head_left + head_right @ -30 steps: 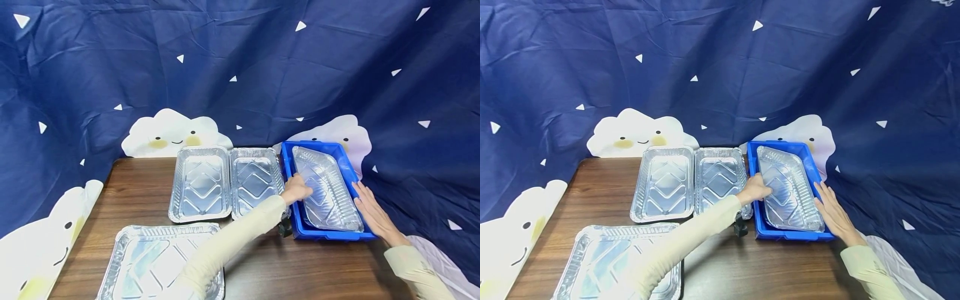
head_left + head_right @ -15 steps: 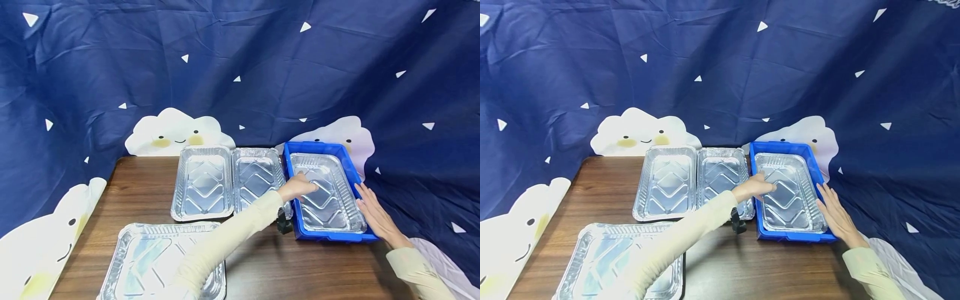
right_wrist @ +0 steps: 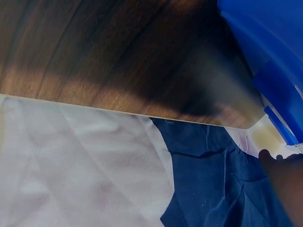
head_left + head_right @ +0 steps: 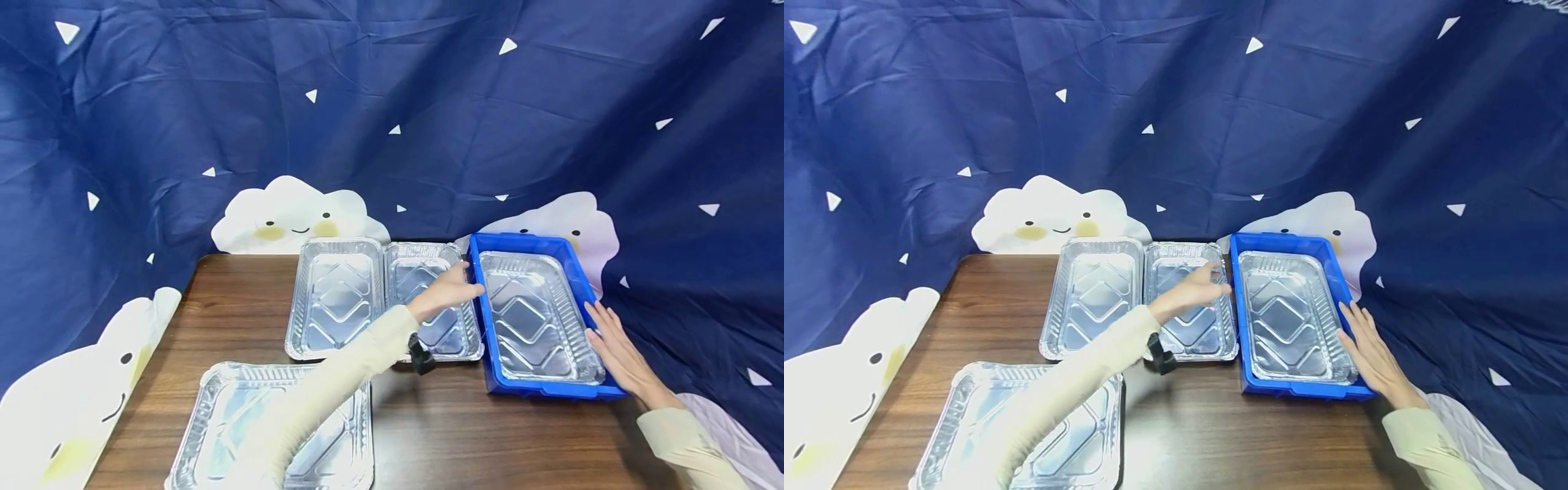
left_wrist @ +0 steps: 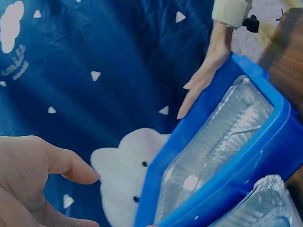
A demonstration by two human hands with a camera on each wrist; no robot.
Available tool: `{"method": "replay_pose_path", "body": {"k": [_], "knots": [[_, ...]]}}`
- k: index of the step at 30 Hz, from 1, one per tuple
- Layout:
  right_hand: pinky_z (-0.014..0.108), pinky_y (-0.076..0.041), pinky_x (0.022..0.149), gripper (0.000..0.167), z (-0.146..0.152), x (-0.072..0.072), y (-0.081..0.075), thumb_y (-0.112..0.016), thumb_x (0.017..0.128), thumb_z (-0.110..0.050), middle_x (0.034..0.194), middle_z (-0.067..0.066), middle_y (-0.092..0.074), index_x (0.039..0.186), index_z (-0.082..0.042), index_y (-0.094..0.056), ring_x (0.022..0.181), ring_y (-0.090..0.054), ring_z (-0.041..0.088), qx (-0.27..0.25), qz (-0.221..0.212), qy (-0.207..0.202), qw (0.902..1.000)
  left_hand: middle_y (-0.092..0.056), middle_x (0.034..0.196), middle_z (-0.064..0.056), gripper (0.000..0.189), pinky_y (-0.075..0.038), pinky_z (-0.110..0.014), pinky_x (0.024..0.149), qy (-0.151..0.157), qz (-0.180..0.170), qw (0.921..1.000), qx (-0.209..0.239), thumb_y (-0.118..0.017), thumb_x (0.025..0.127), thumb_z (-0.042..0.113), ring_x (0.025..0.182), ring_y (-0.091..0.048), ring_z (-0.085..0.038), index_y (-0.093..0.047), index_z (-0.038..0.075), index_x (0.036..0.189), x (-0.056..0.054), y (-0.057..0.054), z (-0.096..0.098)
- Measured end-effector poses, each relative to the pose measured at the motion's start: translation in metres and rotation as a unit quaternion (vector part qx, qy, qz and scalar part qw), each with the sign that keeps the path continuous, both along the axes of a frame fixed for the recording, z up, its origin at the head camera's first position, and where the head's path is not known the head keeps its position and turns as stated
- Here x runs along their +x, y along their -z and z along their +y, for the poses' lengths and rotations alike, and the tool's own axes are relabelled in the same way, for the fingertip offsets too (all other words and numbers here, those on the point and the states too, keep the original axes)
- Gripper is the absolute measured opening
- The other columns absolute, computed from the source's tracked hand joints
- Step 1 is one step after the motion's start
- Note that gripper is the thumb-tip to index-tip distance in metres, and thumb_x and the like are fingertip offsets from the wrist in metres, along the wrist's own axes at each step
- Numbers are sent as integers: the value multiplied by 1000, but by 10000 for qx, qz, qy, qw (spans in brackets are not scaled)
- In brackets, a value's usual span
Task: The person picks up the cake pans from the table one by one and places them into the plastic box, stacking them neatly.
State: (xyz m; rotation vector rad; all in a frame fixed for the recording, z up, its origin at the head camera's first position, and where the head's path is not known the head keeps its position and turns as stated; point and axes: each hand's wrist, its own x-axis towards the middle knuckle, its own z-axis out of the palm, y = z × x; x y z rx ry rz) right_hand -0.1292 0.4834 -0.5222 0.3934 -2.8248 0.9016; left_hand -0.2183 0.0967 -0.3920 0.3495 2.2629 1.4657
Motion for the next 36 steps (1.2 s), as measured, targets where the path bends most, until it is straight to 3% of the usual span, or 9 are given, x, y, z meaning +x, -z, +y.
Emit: {"method": "replay_pose_path", "body": {"k": [5, 11, 17, 20, 25, 33, 36], "knots": [[67, 5, 126, 60, 0, 3, 0, -41, 114, -18, 170, 34, -11, 168, -2, -21, 157, 2, 53, 29, 6, 86, 10000, -56, 148, -25, 70, -58, -27, 76, -174, -53, 9994, 308, -66, 96, 12, 82, -60, -18, -38, 0, 159, -5, -8, -23], [71, 4, 124, 60, 1, 5, 0, -41, 114, -19, 170, 33, -11, 168, -2, -20, 157, 2, 53, 74, -27, 156, 9998, -58, 135, -24, 62, -63, -36, 86, -542, -44, 9962, 684, -63, 95, 5, 95, -66, -28, -44, -1, 154, -10, -8, -50], [69, 5, 125, 61, 0, 3, -1, -41, 114, -18, 170, 33, -11, 168, -2, -19, 158, 2, 52, 50, -37, 171, 9998, -58, 127, -23, 57, -65, -35, 78, -972, 161, 9912, 880, -58, 92, -2, 75, -62, -17, -48, -5, 148, -12, 8, -82], [69, 5, 125, 61, 0, 3, -2, -40, 114, -18, 171, 32, -10, 168, -2, -18, 157, 3, 52, 71, -81, 195, 9998, -57, 122, -21, 52, -64, -33, 78, -1076, -9, 9885, 1061, -56, 93, -3, 81, -64, -19, -49, -7, 144, -15, 19, -97], [72, 6, 123, 61, 0, 3, -2, -39, 114, -19, 172, 31, -8, 168, -2, -17, 157, 4, 53, 80, -144, 226, 9996, -56, 120, -21, 47, -63, -42, 89, -1267, -261, 9829, 1310, -53, 93, -4, 99, -68, -34, -50, -9, 139, -18, 30, -120], [70, 7, 124, 61, -2, 0, -2, -39, 114, -19, 171, 32, -9, 168, -2, -17, 157, 4, 53, 53, -114, 161, 9998, -59, 124, -26, 46, -63, -38, 85, -1634, -221, 9797, 1137, -54, 93, 0, 92, -66, -25, -51, -11, 137, -22, 50, -166], [70, 6, 124, 61, -2, 0, -1, -40, 114, -19, 171, 31, -9, 168, -3, -18, 157, 3, 53, 72, -98, 174, 9998, -60, 125, -28, 47, -62, -44, 91, -1701, -274, 9798, 1015, -55, 93, 1, 96, -68, -31, -50, -11, 138, -23, 59, -185]]}}
